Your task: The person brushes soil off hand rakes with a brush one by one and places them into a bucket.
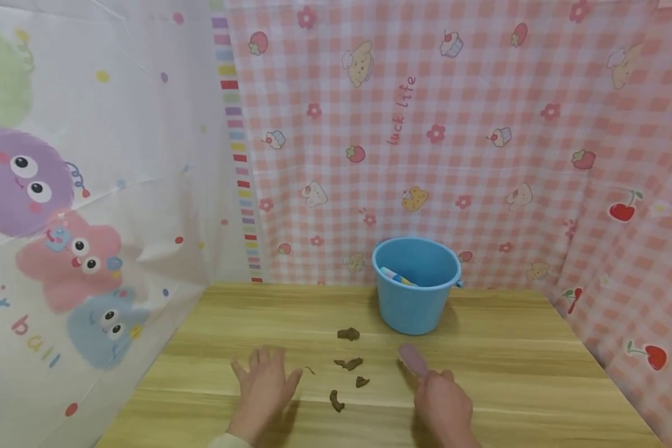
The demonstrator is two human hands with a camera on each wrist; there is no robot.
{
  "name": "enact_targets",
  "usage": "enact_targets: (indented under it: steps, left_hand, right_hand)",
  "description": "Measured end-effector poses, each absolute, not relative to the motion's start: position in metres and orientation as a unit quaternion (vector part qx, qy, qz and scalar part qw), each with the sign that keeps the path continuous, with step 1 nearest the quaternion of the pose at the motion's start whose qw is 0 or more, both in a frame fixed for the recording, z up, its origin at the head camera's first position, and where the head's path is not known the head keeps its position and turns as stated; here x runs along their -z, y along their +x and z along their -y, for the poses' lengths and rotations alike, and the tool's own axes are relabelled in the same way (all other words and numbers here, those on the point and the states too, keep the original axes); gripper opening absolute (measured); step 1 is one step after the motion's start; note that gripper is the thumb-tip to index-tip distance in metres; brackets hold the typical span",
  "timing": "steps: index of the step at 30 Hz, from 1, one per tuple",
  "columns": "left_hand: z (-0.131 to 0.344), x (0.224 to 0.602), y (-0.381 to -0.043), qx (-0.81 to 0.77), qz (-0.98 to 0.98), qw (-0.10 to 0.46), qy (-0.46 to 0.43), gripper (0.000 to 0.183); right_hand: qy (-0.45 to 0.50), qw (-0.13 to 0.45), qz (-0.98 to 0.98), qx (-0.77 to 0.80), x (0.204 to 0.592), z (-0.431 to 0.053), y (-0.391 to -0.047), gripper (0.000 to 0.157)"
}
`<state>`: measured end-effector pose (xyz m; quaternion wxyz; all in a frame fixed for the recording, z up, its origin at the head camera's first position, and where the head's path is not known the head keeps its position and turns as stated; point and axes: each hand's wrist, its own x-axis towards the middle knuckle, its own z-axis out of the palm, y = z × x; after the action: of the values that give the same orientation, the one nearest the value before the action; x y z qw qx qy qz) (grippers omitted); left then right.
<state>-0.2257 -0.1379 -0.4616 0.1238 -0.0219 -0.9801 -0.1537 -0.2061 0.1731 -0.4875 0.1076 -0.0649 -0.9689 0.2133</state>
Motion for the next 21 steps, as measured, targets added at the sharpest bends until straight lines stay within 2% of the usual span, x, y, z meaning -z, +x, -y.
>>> enact_targets:
  steps: [11, 18, 21]
  left_hand:
    - [0.128, 0.47, -0.221, 0.149, 0.981, 0.124, -0.026, 0.057]
    - [0.13, 0.476, -0.219, 0.158, 0.979, 0.121, -0.032, 0.057]
    - [0.134, 0.476, -0.216, 0.166, 0.98, 0.11, -0.024, 0.056]
  right_hand:
    - [-0.079, 0.057, 0.98, -0.171, 0.491, -0.16, -0.213, 0.024]
    - [-0.075, -0.01, 0.986, -0.151, 0.484, -0.147, -0.218, 0.024]
    - [-0.05, -0.008, 0.988, -0.143, 0.485, -0.135, -0.221, 0.028]
